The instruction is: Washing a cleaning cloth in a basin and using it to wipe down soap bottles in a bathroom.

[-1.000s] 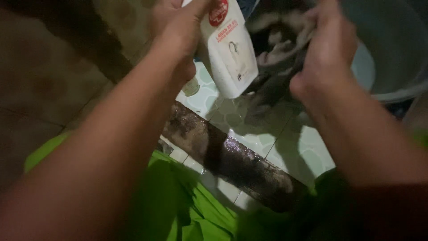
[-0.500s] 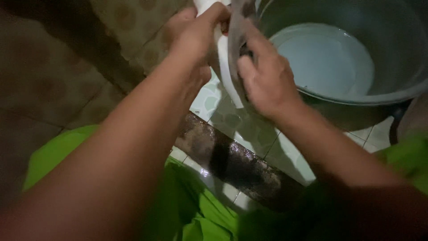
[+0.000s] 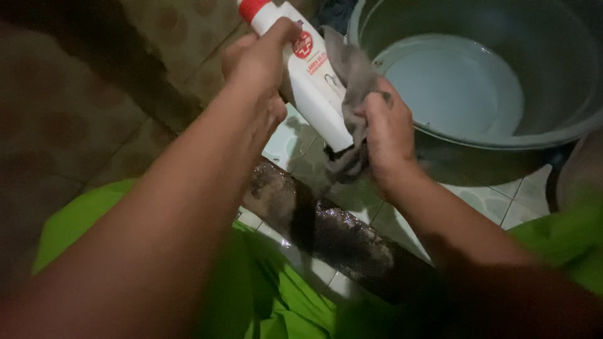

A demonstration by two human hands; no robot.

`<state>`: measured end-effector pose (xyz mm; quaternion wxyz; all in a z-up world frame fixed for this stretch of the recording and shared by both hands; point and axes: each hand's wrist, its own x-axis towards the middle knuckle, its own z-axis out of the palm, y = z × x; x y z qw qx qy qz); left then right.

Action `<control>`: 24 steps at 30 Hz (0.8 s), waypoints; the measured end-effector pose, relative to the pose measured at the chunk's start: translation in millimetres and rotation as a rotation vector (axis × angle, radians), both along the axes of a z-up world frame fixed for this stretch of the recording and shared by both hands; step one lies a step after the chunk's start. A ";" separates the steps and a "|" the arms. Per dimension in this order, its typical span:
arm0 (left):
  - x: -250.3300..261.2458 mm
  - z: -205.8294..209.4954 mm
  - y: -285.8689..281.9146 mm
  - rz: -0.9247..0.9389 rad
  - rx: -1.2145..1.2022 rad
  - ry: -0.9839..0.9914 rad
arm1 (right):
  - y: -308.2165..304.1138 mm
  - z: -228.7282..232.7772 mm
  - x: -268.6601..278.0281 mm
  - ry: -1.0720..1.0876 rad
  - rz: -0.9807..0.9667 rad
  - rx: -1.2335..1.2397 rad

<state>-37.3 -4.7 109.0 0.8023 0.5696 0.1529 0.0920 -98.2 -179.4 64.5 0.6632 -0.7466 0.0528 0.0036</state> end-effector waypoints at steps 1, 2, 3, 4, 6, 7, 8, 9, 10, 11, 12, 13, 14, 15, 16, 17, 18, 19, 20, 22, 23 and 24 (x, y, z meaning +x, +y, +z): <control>-1.0 1.0 -0.7 -0.012 -0.046 0.014 | 1.1 6.4 -0.6 0.037 -0.012 0.114; -2.1 1.8 -1.2 -0.023 -0.091 0.028 | 2.3 12.6 -1.3 0.074 -0.024 0.228; -3.7 1.9 -2.9 -0.023 -0.091 0.028 | 4.9 21.2 -4.1 0.073 -0.024 0.228; -5.4 1.7 -4.3 -0.008 -0.094 0.059 | 7.8 29.5 -7.1 0.155 -0.022 0.341; -10.9 1.0 -9.4 0.005 -0.096 0.093 | 9.7 37.1 -10.2 0.239 -0.024 0.455; -14.1 0.0 -12.8 -0.037 -0.130 0.103 | 8.9 35.9 -9.5 0.300 -0.015 0.474; -17.3 -1.0 -16.4 -0.079 -0.164 0.115 | 7.9 34.6 -8.9 0.362 -0.006 0.493; -21.2 -2.5 -20.7 -0.076 -0.164 0.115 | 6.8 31.6 -8.4 0.363 -0.003 0.493; -25.3 -4.2 -25.0 -0.049 -0.143 0.099 | 5.7 28.4 -8.3 0.384 -0.001 0.526; -29.4 -6.8 -30.3 -0.028 -0.122 0.083 | 3.8 24.5 -8.9 0.403 -0.005 0.559; -31.9 -15.1 -32.5 -0.031 -0.123 0.084 | -0.5 13.4 -6.8 0.403 -0.008 0.559; -33.1 -22.1 -34.1 -0.011 -0.091 0.054 | -4.3 3.5 -3.4 0.399 0.000 0.596; -34.1 -28.7 -35.4 0.009 -0.058 0.023 | -7.7 -6.0 0.2 0.395 0.008 0.633; -38.0 -30.7 -36.8 0.011 -0.058 0.020 | -8.7 -6.2 1.7 0.392 0.012 0.633; -41.9 -32.9 -38.1 -0.015 -0.058 -0.001 | -9.6 -6.5 3.3 0.396 -0.020 0.632; -47.2 -36.3 -39.6 -0.041 -0.057 -0.017 | -10.6 -7.9 3.4 0.405 -0.054 0.632; -50.9 -30.7 -40.2 -0.038 -0.057 -0.015 | -10.1 -3.7 2.7 0.408 -0.051 0.632; -54.1 -25.1 -41.3 0.024 0.032 0.069 | -10.0 0.5 2.2 0.435 -0.144 0.604; -57.1 -19.6 -42.6 0.087 0.121 0.154 | -10.1 4.6 1.9 0.462 -0.237 0.576; -60.0 -6.4 -39.2 0.107 0.084 0.208 | -10.9 15.3 2.0 0.478 -0.253 0.574; -61.8 -0.7 -37.6 0.126 0.047 0.265 | -11.5 20.0 1.5 0.496 -0.269 0.574; -58.7 -0.3 -33.8 0.124 0.044 0.268 | -13.7 17.2 4.6 0.498 -0.273 0.570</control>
